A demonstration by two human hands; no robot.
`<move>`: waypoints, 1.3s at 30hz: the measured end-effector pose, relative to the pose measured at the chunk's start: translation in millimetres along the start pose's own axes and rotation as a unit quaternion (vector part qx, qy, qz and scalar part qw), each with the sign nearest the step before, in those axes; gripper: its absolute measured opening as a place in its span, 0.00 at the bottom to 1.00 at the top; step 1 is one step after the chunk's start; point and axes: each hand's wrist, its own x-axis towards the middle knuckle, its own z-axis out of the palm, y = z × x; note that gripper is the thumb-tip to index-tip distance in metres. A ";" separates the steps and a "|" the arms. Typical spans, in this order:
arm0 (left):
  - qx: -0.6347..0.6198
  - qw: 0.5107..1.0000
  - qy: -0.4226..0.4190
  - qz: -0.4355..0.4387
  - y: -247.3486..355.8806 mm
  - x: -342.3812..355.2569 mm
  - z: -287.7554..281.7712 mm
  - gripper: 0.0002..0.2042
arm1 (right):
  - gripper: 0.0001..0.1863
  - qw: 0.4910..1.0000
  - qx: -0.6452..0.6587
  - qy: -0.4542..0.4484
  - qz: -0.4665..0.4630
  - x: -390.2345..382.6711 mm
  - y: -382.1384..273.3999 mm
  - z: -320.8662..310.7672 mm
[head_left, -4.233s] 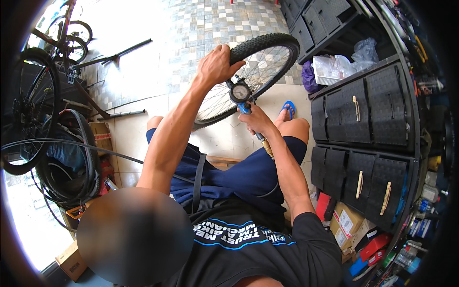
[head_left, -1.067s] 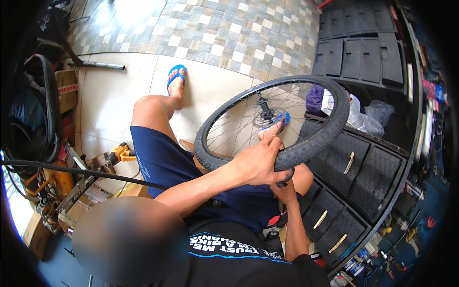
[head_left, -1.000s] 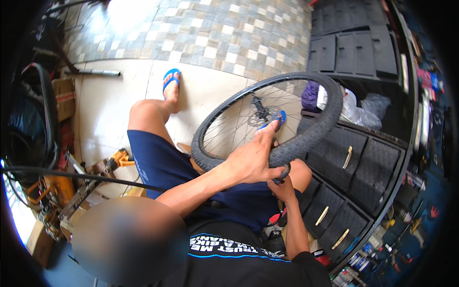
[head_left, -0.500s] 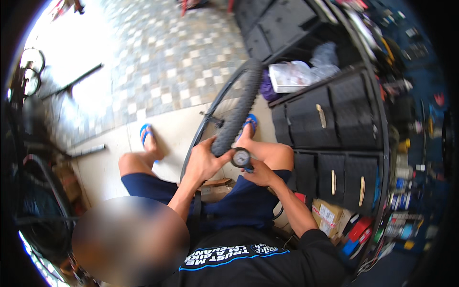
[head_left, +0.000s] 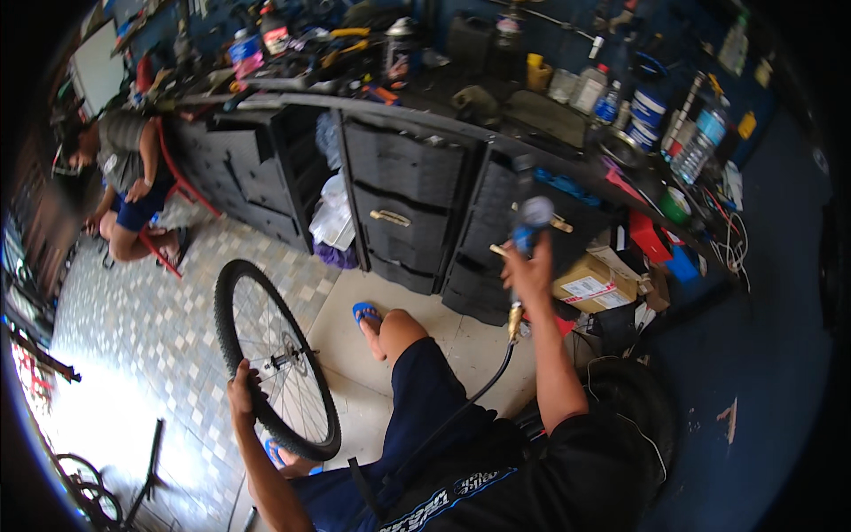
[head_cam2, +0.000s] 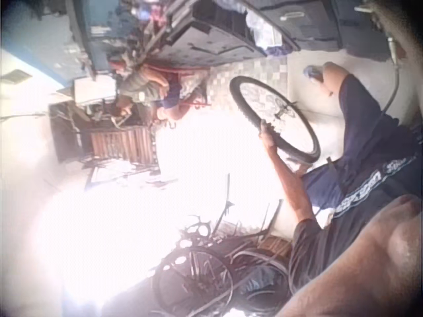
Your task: The person installs a bicycle tire onto a wheel rim. They first place the tire bead onto the rim, then use tire levers to seat the remaining portion. Finally, they inflate the tire using a floor pump.
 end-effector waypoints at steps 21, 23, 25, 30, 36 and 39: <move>0.020 1.000 -0.023 -0.005 51.5 44.5 8.5 0.37 | 0.23 0.910 -0.184 0.339 -0.154 82.3 12.9 -193.5; 0.037 0.999 -0.015 -0.008 54.2 46.2 10.0 0.35 | 0.24 0.932 -0.136 0.323 -0.097 73.3 7.3 -186.6; 0.028 0.999 -0.026 -0.015 55.5 48.2 11.6 0.34 | 0.26 0.920 -0.256 0.298 -0.018 61.3 -7.7 -182.3; 0.038 0.998 -0.025 -0.030 54.4 50.2 13.3 0.34 | 0.30 0.787 -0.595 0.129 0.105 13.1 -68.8 -160.3; 0.046 0.999 -0.014 -0.012 55.3 48.2 19.0 0.36 | 0.16 0.882 -0.427 0.075 -0.186 39.4 -145.9 -113.0; 0.052 0.998 -0.007 -0.022 55.6 47.4 22.1 0.35 | 0.14 0.821 -0.449 0.016 -0.352 113.9 -167.4 -93.7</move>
